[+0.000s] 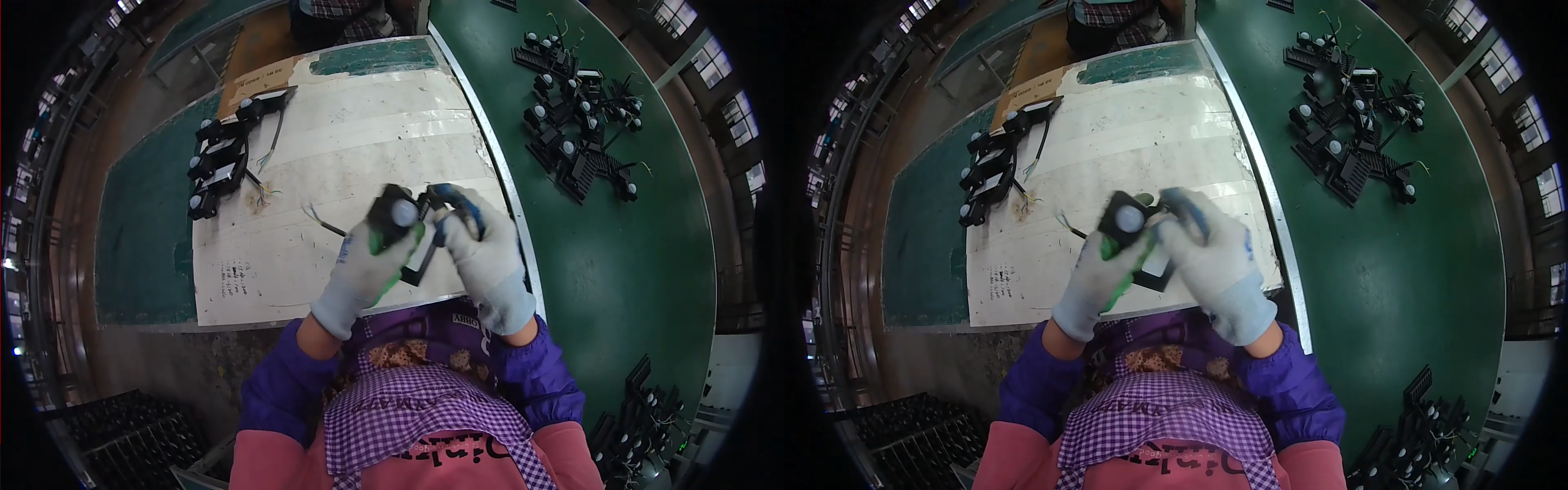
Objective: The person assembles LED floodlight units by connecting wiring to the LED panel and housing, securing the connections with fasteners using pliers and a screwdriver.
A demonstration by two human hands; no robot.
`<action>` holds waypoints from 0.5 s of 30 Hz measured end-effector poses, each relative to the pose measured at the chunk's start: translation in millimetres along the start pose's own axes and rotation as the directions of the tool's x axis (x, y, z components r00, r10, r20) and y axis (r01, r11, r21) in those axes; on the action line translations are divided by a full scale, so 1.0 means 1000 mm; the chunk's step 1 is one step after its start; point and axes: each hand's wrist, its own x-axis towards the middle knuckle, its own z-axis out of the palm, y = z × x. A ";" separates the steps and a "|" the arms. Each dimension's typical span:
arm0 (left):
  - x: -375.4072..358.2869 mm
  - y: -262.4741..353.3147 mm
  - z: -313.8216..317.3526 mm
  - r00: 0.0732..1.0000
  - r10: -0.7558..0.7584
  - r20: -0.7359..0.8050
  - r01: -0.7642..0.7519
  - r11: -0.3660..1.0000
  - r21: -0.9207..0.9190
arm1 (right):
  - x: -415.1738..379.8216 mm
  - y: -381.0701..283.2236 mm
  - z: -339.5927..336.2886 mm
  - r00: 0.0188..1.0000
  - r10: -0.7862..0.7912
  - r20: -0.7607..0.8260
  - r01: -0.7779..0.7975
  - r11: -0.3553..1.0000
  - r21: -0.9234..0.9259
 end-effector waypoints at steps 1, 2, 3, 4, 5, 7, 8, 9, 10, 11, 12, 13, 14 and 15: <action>-0.003 0.007 0.000 0.991 0.126 0.033 -0.129 0.917 0.378 | -0.002 -0.011 0.004 0.998 0.010 0.054 -0.008 0.999 -0.041; -0.006 0.018 0.000 0.968 0.228 0.108 -0.237 0.681 0.692 | 0.000 -0.010 0.005 0.996 -0.006 0.089 0.013 0.996 -0.083; -0.004 0.011 0.000 0.972 0.220 0.082 -0.210 0.660 0.722 | 0.004 -0.008 0.006 0.992 -0.020 0.124 0.035 0.991 -0.126; 0.001 -0.004 0.000 0.975 0.214 0.056 -0.183 0.637 0.749 | 0.009 -0.004 0.006 0.987 -0.032 0.159 0.059 0.984 -0.169; 0.003 -0.006 0.002 0.977 0.209 0.032 -0.157 0.613 0.774 | 0.013 0.001 0.004 0.986 -0.041 0.161 0.066 0.985 -0.156; -0.010 -0.008 0.014 0.924 0.378 0.054 -0.253 0.499 0.829 | 0.009 0.000 -0.009 0.986 0.071 0.152 -0.074 0.997 0.015; -0.020 -0.004 0.020 0.888 0.454 0.078 -0.298 0.436 0.849 | 0.007 0.001 -0.018 0.980 0.132 0.147 -0.148 0.984 0.102; -0.030 0.009 0.025 0.857 0.499 0.128 -0.364 0.410 0.836 | 0.007 0.010 -0.028 0.983 0.122 0.136 -0.157 0.946 0.282; -0.037 0.002 0.028 0.781 0.577 0.237 -0.487 0.327 0.810 | 0.007 0.012 -0.043 0.979 0.158 0.130 -0.190 0.936 0.296; -0.047 -0.007 0.028 0.687 0.643 0.339 -0.598 0.235 0.766 | 0.009 0.026 -0.057 0.977 0.169 0.128 -0.204 0.914 0.351; -0.055 -0.016 0.027 0.573 0.694 0.436 -0.697 0.133 0.704 | 0.011 0.046 -0.071 0.976 0.179 0.121 -0.213 0.888 0.408; -0.055 -0.028 0.024 0.623 0.568 0.538 -0.743 0.215 0.634 | 0.011 0.061 -0.086 0.976 0.119 0.180 -0.191 0.867 0.461; -0.049 -0.032 0.019 0.677 0.561 0.477 -0.698 0.284 0.657 | 0.007 0.066 -0.091 0.980 0.111 0.168 -0.174 0.886 0.431; -0.040 -0.033 0.014 0.730 0.545 0.413 -0.646 0.351 0.678 | 0.003 0.069 -0.093 0.982 0.102 0.159 -0.159 0.902 0.401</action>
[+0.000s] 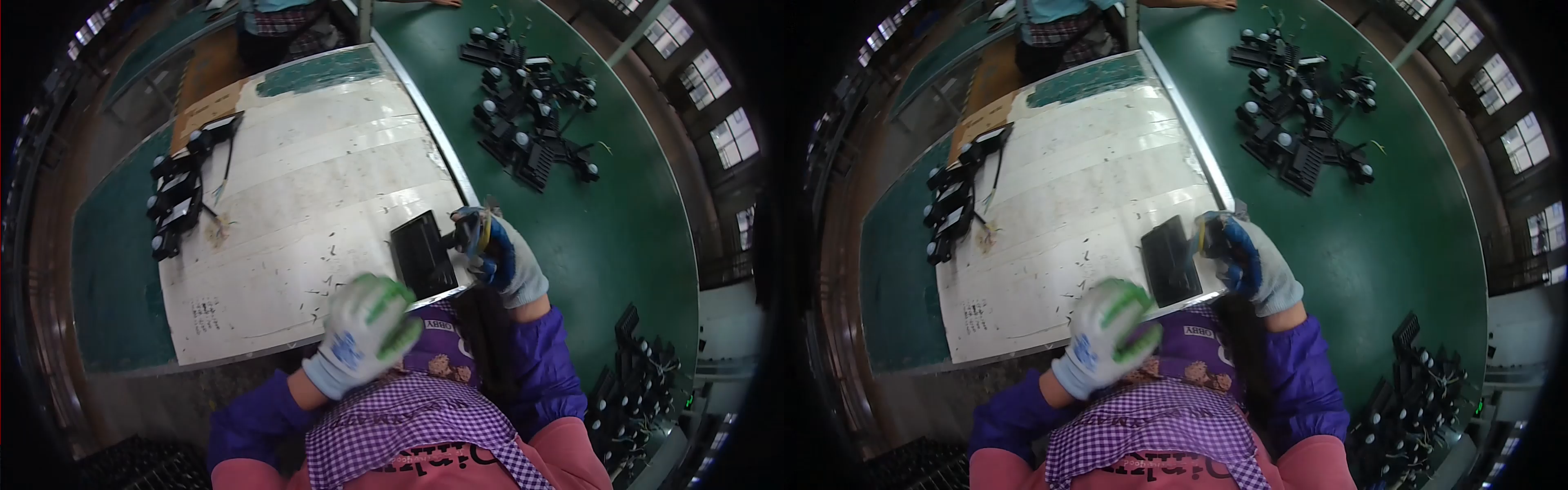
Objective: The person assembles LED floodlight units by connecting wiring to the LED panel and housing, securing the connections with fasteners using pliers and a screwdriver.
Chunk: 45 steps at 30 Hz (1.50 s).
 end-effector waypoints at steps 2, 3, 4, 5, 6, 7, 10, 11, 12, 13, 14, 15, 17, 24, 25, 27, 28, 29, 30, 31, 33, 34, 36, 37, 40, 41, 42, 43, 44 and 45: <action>0.025 -0.011 -0.003 0.996 -0.084 -0.002 0.084 0.993 0.079 | -0.003 0.002 -0.001 0.995 -0.089 0.048 0.095 0.987 -0.130; 0.038 -0.019 0.001 0.996 -0.035 0.080 0.025 0.991 0.129 | -0.004 0.003 -0.002 0.988 -0.134 0.072 0.145 0.971 -0.191; 0.050 -0.028 0.007 0.987 0.007 0.159 -0.035 0.984 0.177 | 0.000 0.012 -0.004 0.955 -0.269 0.124 0.295 0.892 -0.343; 0.057 -0.033 0.015 0.971 0.044 0.235 -0.097 0.970 0.222 | 0.005 0.011 -0.008 0.991 -0.075 0.115 0.081 0.996 -0.043; 0.062 -0.033 0.024 0.918 -0.050 0.394 -0.005 0.990 0.138 | 0.009 0.009 -0.012 0.988 0.121 0.101 -0.144 0.953 0.265; 0.065 -0.032 0.029 0.926 -0.071 0.372 0.015 0.988 0.152 | 0.016 0.002 -0.017 0.993 0.105 0.054 -0.110 0.990 0.093; 0.068 -0.024 0.036 0.902 -0.176 0.393 0.083 0.967 0.243 | 0.026 -0.018 -0.019 0.991 0.079 -0.109 -0.108 0.952 -0.287; 0.070 -0.022 0.041 0.909 -0.176 0.377 0.088 0.967 0.240 | 0.028 -0.022 -0.018 0.992 0.001 -0.128 -0.060 0.890 -0.452; 0.074 -0.022 0.046 0.917 -0.179 0.357 0.095 0.966 0.241 | 0.030 -0.025 -0.016 0.989 -0.079 -0.127 -0.014 0.796 -0.605; 0.076 -0.023 0.049 0.924 -0.183 0.337 0.103 0.965 0.241 | 0.033 -0.030 -0.012 0.982 -0.156 -0.109 0.026 0.674 -0.738; 0.075 -0.023 0.056 0.922 -0.203 0.331 0.123 0.961 0.250 | 0.039 -0.038 -0.002 0.988 -0.148 -0.050 -0.009 0.263 -0.965; 0.076 -0.023 0.063 0.921 -0.217 0.322 0.133 0.956 0.263 | 0.043 -0.037 -0.001 0.996 -0.090 0.016 0.029 0.137 -0.990; 0.083 -0.021 0.066 0.906 -0.259 0.335 0.167 0.946 0.278 | 0.034 -0.046 0.012 0.997 -0.082 -0.012 -0.006 0.078 -0.997; 0.084 -0.013 0.064 0.873 -0.329 0.359 0.222 0.925 0.309 | 0.023 -0.012 -0.009 0.957 -0.287 -0.035 0.136 0.554 -0.821; 0.083 -0.014 0.064 0.882 -0.323 0.343 0.225 0.928 0.297 | 0.027 0.011 -0.029 0.933 -0.322 -0.162 0.140 0.736 -0.662; 0.079 -0.016 0.064 0.894 -0.330 0.304 0.245 0.927 0.284 | -0.001 -0.006 -0.025 0.888 -0.120 -0.444 0.002 0.966 -0.257; 0.076 -0.016 0.064 0.896 -0.339 0.288 0.259 0.923 0.284 | -0.009 0.015 -0.051 0.853 -0.002 -0.522 -0.022 0.999 -0.041; 0.073 -0.016 0.065 0.897 -0.347 0.275 0.269 0.921 0.283 | -0.026 0.017 -0.046 0.794 0.027 -0.607 -0.099 0.991 -0.085; 0.072 -0.017 0.065 0.907 -0.336 0.254 0.265 0.924 0.275 | -0.045 0.021 -0.039 0.727 0.046 -0.685 -0.178 0.976 -0.123; 0.072 -0.018 0.065 0.911 -0.333 0.242 0.263 0.923 0.281 | -0.060 0.030 -0.031 0.719 -0.029 -0.694 -0.247 0.923 -0.295; 0.072 -0.017 0.064 0.916 -0.325 0.235 0.253 0.923 0.291 | -0.085 0.022 -0.004 0.837 -0.537 -0.101 0.087 0.313 -0.946; 0.070 -0.016 0.063 0.917 -0.312 0.247 0.242 0.930 0.276 | -0.085 0.012 0.006 0.835 -0.550 0.011 0.138 0.189 -0.972; 0.070 -0.018 0.058 0.924 -0.282 0.258 0.217 0.943 0.253 | -0.072 -0.007 0.018 0.805 -0.541 0.244 0.245 -0.071 -0.967; 0.068 -0.019 0.057 0.920 -0.277 0.279 0.209 0.946 0.249 | -0.065 -0.012 0.018 0.873 -0.460 0.160 0.157 -0.044 -0.987; 0.063 -0.024 0.054 0.911 -0.279 0.304 0.213 0.949 0.231 | -0.043 -0.026 0.024 0.969 -0.232 -0.087 -0.105 -0.067 -0.992; 0.062 -0.023 0.054 0.911 -0.281 0.300 0.220 0.950 0.221 | -0.038 -0.027 0.023 0.977 -0.183 -0.108 -0.120 -0.057 -0.991; 0.061 -0.023 0.054 0.912 -0.282 0.298 0.226 0.952 0.207 | -0.033 -0.028 0.021 0.982 -0.134 -0.131 -0.139 -0.050 -0.989; 0.061 -0.022 0.054 0.910 -0.290 0.296 0.234 0.949 0.212 | -0.030 -0.030 0.017 0.984 -0.086 -0.159 -0.163 -0.043 -0.986; 0.060 -0.022 0.054 0.909 -0.294 0.296 0.237 0.948 0.214 | -0.028 -0.031 0.010 0.991 -0.020 -0.129 -0.130 -0.048 -0.990; 0.060 -0.022 0.055 0.908 -0.295 0.297 0.237 0.947 0.217 | -0.025 -0.033 0.010 0.990 0.016 -0.139 -0.139 -0.032 -0.990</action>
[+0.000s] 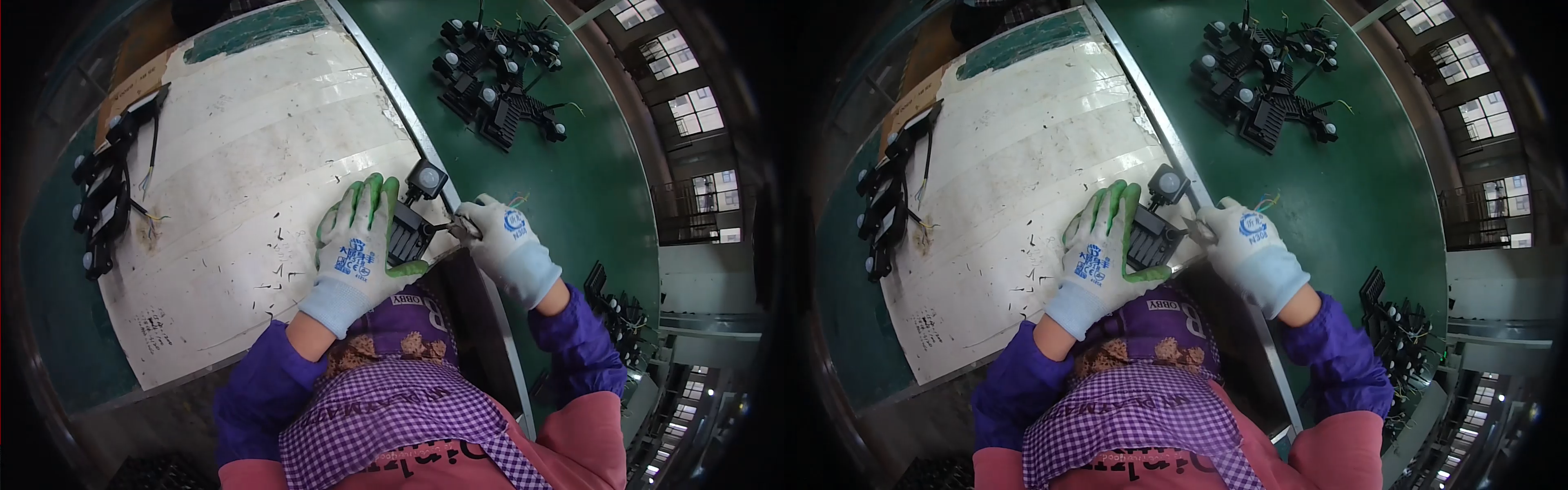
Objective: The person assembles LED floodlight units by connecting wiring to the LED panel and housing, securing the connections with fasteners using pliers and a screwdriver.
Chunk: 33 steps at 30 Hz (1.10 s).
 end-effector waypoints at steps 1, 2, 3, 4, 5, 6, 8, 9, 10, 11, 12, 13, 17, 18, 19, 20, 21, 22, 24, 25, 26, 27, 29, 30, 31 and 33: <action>0.000 -0.001 0.002 1.000 0.009 -0.017 -0.009 1.000 0.001 | 0.002 -0.001 -0.003 0.999 0.010 0.035 -0.010 1.000 0.016; 0.000 -0.003 0.006 0.999 0.017 -0.034 -0.017 1.000 0.002 | 0.004 -0.003 -0.006 0.997 0.018 0.071 -0.021 0.999 0.033; 0.000 -0.004 0.008 0.998 0.025 -0.051 -0.025 1.000 0.004 | 0.004 -0.007 -0.011 0.995 0.027 0.099 -0.029 0.999 0.017; 0.000 -0.004 0.008 0.999 0.025 -0.043 -0.025 1.000 0.001 | 0.004 -0.013 -0.016 0.992 0.035 0.124 -0.035 0.999 0.001; 0.000 -0.004 0.006 0.999 0.024 -0.035 -0.024 1.000 0.001 | 0.006 -0.018 -0.018 0.988 0.042 0.149 -0.040 0.999 -0.013; 0.001 -0.004 0.005 0.999 0.023 -0.028 -0.023 1.000 0.000 | 0.007 -0.021 -0.015 0.994 -0.007 0.105 0.017 0.995 -0.095; 0.000 -0.004 0.006 0.999 0.031 -0.034 -0.031 0.999 0.013 | 0.007 -0.025 -0.006 0.993 -0.116 0.032 0.120 0.958 -0.260; 0.000 -0.005 0.007 0.999 0.035 -0.036 -0.034 0.999 0.020 | 0.010 -0.032 -0.007 0.991 -0.116 0.066 0.129 0.958 -0.255; 0.001 -0.005 0.007 0.999 0.032 -0.043 -0.032 0.999 0.017 | 0.012 -0.041 -0.011 0.988 -0.116 0.100 0.138 0.959 -0.249; 0.001 -0.005 0.007 0.998 0.030 -0.046 -0.030 0.999 0.013 | 0.012 -0.046 -0.012 0.984 -0.114 0.136 0.145 0.960 -0.241; 0.000 -0.005 0.008 0.998 0.032 -0.049 -0.032 0.999 0.012 | 0.009 -0.049 -0.011 0.983 -0.076 0.169 0.118 0.958 -0.260; 0.000 -0.006 0.007 0.998 0.038 -0.054 -0.038 0.999 -0.005 | 0.008 -0.051 -0.012 0.980 -0.042 0.193 0.096 0.954 -0.283; 0.001 -0.005 0.010 0.995 0.029 -0.098 -0.034 0.998 -0.046 | 0.015 -0.043 -0.015 0.969 -0.046 0.242 0.122 0.943 -0.310; 0.000 -0.005 0.010 0.994 0.033 -0.106 -0.037 0.999 -0.039 | 0.015 -0.041 -0.015 0.967 -0.082 0.243 0.152 0.946 -0.286; -0.001 -0.004 0.008 0.996 0.037 -0.078 -0.038 0.999 -0.012 | 0.017 -0.040 -0.016 0.964 -0.118 0.237 0.181 0.947 -0.265; 0.000 -0.004 0.008 0.996 0.043 -0.082 -0.045 0.999 -0.019 | 0.020 -0.039 -0.018 0.961 -0.158 0.227 0.213 0.946 -0.245; 0.001 -0.004 0.009 0.995 0.045 -0.087 -0.048 0.999 -0.024 | 0.025 -0.039 -0.019 0.961 -0.136 0.239 0.198 0.945 -0.260; 0.000 -0.004 0.010 0.995 0.043 -0.094 -0.045 0.999 -0.027 | 0.030 -0.040 -0.019 0.960 -0.119 0.253 0.189 0.943 -0.274; -0.001 -0.005 0.009 0.993 0.060 -0.106 -0.057 0.998 0.025 | 0.034 -0.034 -0.013 0.958 -0.200 0.208 0.250 0.934 -0.255; -0.002 -0.004 0.009 0.991 0.072 -0.111 -0.067 0.997 0.049 | 0.034 -0.019 -0.004 0.947 -0.286 0.147 0.314 0.921 -0.231; -0.002 -0.003 0.010 0.989 0.080 -0.123 -0.073 0.996 0.054 | 0.032 -0.016 -0.004 0.928 -0.364 0.080 0.373 0.903 -0.214; -0.002 -0.003 0.010 0.987 0.089 -0.136 -0.081 0.995 0.059 | 0.026 -0.016 -0.006 0.918 -0.394 -0.043 0.381 0.907 -0.179; -0.002 -0.003 0.010 0.984 0.094 -0.151 -0.085 0.994 0.064 | 0.002 -0.025 -0.011 0.859 -0.429 -0.280 0.416 0.903 -0.110; -0.002 -0.003 0.011 0.984 0.090 -0.154 -0.081 0.995 0.061 | -0.010 -0.021 -0.008 0.813 -0.420 -0.403 0.431 0.900 -0.069; -0.002 -0.003 0.011 0.984 0.085 -0.158 -0.077 0.995 0.057 | -0.024 -0.011 -0.004 0.757 -0.398 -0.519 0.449 0.893 -0.031; -0.001 -0.002 0.010 0.983 0.087 -0.161 -0.079 0.995 0.059 | -0.035 0.002 0.016 0.724 -0.183 -0.665 0.364 0.920 0.143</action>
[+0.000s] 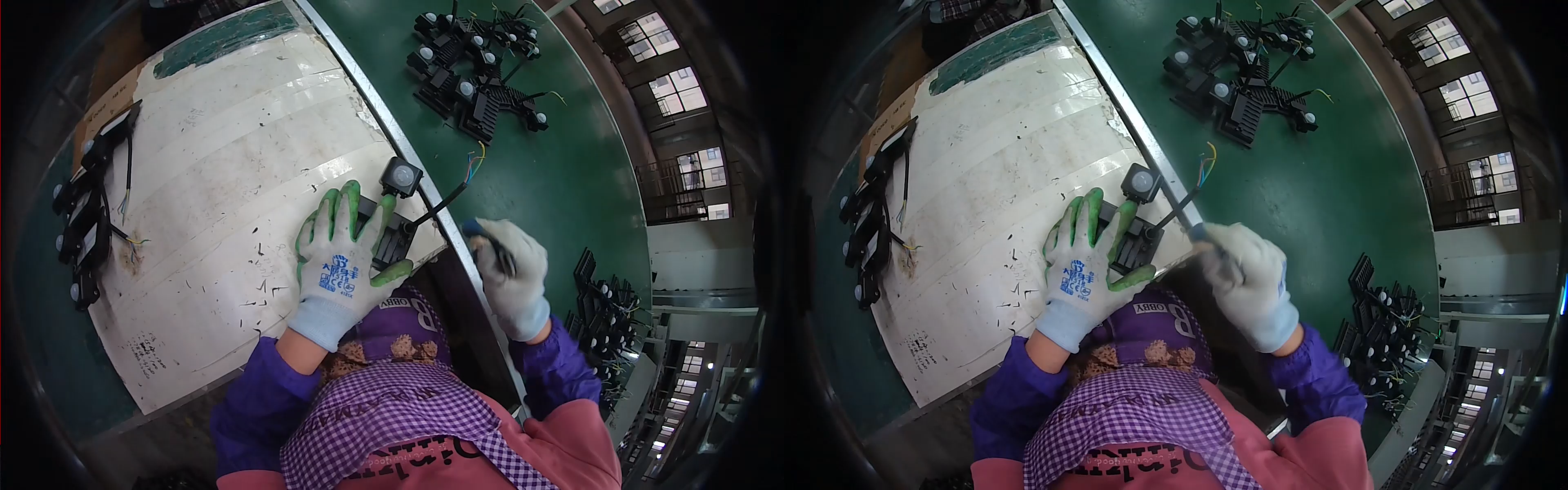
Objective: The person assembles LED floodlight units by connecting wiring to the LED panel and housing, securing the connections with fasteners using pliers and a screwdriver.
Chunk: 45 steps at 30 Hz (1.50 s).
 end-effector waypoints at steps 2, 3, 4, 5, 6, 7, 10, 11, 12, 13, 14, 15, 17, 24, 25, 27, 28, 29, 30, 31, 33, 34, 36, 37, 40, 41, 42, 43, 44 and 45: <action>-0.001 0.001 0.000 1.000 0.009 0.015 -0.009 1.000 0.002 | -0.007 0.006 0.017 0.823 0.551 0.141 -0.555 0.723 0.411; 0.000 0.000 -0.001 1.000 0.011 0.024 -0.011 1.000 0.003 | -0.009 0.009 0.026 0.628 0.721 0.291 -0.729 0.415 0.545; 0.000 0.000 -0.001 0.999 0.009 0.033 -0.009 1.000 0.004 | -0.010 0.015 0.034 0.615 0.714 0.334 -0.737 0.372 0.564; 0.000 0.001 -0.001 0.999 0.006 0.044 -0.007 1.000 0.010 | -0.006 0.012 0.038 0.639 0.678 0.364 -0.721 0.362 0.591; 0.001 0.001 -0.002 0.999 0.003 0.054 -0.003 1.000 0.015 | 0.000 0.008 0.041 0.663 0.639 0.391 -0.703 0.351 0.618; 0.001 0.001 -0.003 0.998 -0.003 0.063 0.002 1.000 0.021 | 0.005 0.006 0.044 0.686 0.597 0.417 -0.686 0.338 0.644; 0.002 0.003 -0.004 0.997 -0.011 0.082 0.008 0.999 0.044 | 0.013 0.009 0.053 0.706 0.566 0.427 -0.703 0.480 0.525; 0.002 0.002 -0.004 0.997 -0.009 0.081 0.005 0.999 0.047 | 0.016 0.010 0.055 0.735 0.535 0.417 -0.678 0.560 0.476; 0.002 0.002 -0.004 0.997 -0.006 0.081 0.002 0.999 0.049 | 0.014 0.018 0.061 0.943 0.271 0.196 -0.326 0.876 0.357; 0.002 0.001 -0.003 0.996 -0.002 0.084 -0.003 0.999 0.049 | 0.012 0.021 0.064 0.956 0.201 0.213 -0.258 0.923 0.287; 0.002 0.001 -0.002 0.996 -0.009 0.090 0.005 0.999 0.043 | 0.008 0.022 0.064 0.963 0.135 0.233 -0.187 0.959 0.215; 0.001 0.000 -0.002 0.995 -0.012 0.098 0.008 0.999 0.037 | 0.005 0.023 0.064 0.964 0.074 0.256 -0.114 0.983 0.143; 0.001 0.001 -0.002 0.994 -0.008 0.108 0.007 1.000 0.016 | 0.002 0.018 0.069 0.978 0.069 0.196 -0.121 0.956 0.267; 0.017 0.003 -0.033 0.990 0.013 -0.138 -0.054 0.954 -0.295 | 0.014 0.009 0.068 0.978 0.094 0.186 -0.162 0.903 0.397; 0.022 0.006 -0.040 0.985 0.000 -0.172 -0.066 0.922 -0.382 | 0.014 0.009 0.069 0.978 0.093 0.186 -0.161 0.905 0.395; 0.031 0.014 -0.040 0.982 -0.082 -0.172 -0.067 0.698 -0.713 | 0.011 0.011 0.072 0.978 0.085 0.193 -0.155 0.909 0.388; 0.033 0.015 -0.034 0.990 -0.128 -0.061 0.022 0.563 -0.826 | 0.008 0.013 0.076 0.978 0.086 0.191 -0.153 0.914 0.375; 0.037 0.019 -0.030 0.989 -0.136 0.066 0.116 0.406 -0.906 | 0.002 0.019 0.078 0.978 0.099 0.182 -0.159 0.923 0.350; 0.038 0.026 -0.034 0.978 -0.119 0.171 0.193 0.200 -0.961 | -0.006 0.028 0.089 0.993 0.070 0.091 -0.099 0.922 0.373; 0.039 0.034 -0.036 0.975 -0.159 0.156 0.184 0.183 -0.966 | -0.008 0.036 0.092 0.993 0.020 0.120 -0.059 0.943 0.328; 0.039 0.035 -0.020 0.969 -0.190 0.161 0.180 0.087 -0.980 | -0.011 0.026 0.078 0.971 0.185 0.149 -0.238 0.773 0.588; 0.039 0.024 -0.009 0.980 -0.138 0.146 0.159 0.086 -0.984 | -0.013 0.022 0.070 0.950 0.266 0.162 -0.301 0.649 0.699; 0.029 0.027 0.007 0.995 -0.099 -0.026 -0.018 0.083 -0.996 | -0.009 0.010 0.041 0.775 0.419 0.472 -0.579 0.173 0.797; 0.026 0.024 0.003 0.999 -0.036 0.007 0.011 0.112 -0.994 | -0.016 0.026 0.049 0.915 0.274 0.296 -0.401 0.695 0.598; 0.026 0.017 0.009 0.993 -0.110 0.045 0.065 0.187 -0.980 | -0.021 0.038 0.043 0.840 0.485 0.244 -0.540 0.701 0.465; 0.025 0.019 0.007 0.988 -0.142 0.052 0.079 0.186 -0.979 | -0.021 0.042 0.041 0.790 0.571 0.225 -0.596 0.629 0.499; 0.023 0.011 0.015 0.988 -0.152 0.008 0.041 0.216 -0.975 | -0.021 0.043 0.036 0.844 0.519 0.132 -0.505 0.688 0.521; 0.021 0.000 0.027 0.986 -0.165 -0.034 0.008 0.249 -0.969 | -0.018 0.040 0.031 0.887 0.461 0.041 -0.409 0.739 0.535; 0.021 -0.005 0.036 0.981 -0.178 -0.074 -0.021 0.282 -0.959 | -0.016 0.036 0.024 0.916 0.398 -0.046 -0.313 0.782 0.539; 0.021 -0.001 0.038 0.976 -0.210 -0.056 -0.002 0.252 -0.968 | -0.008 0.020 0.007 0.935 0.346 0.077 -0.329 0.765 0.553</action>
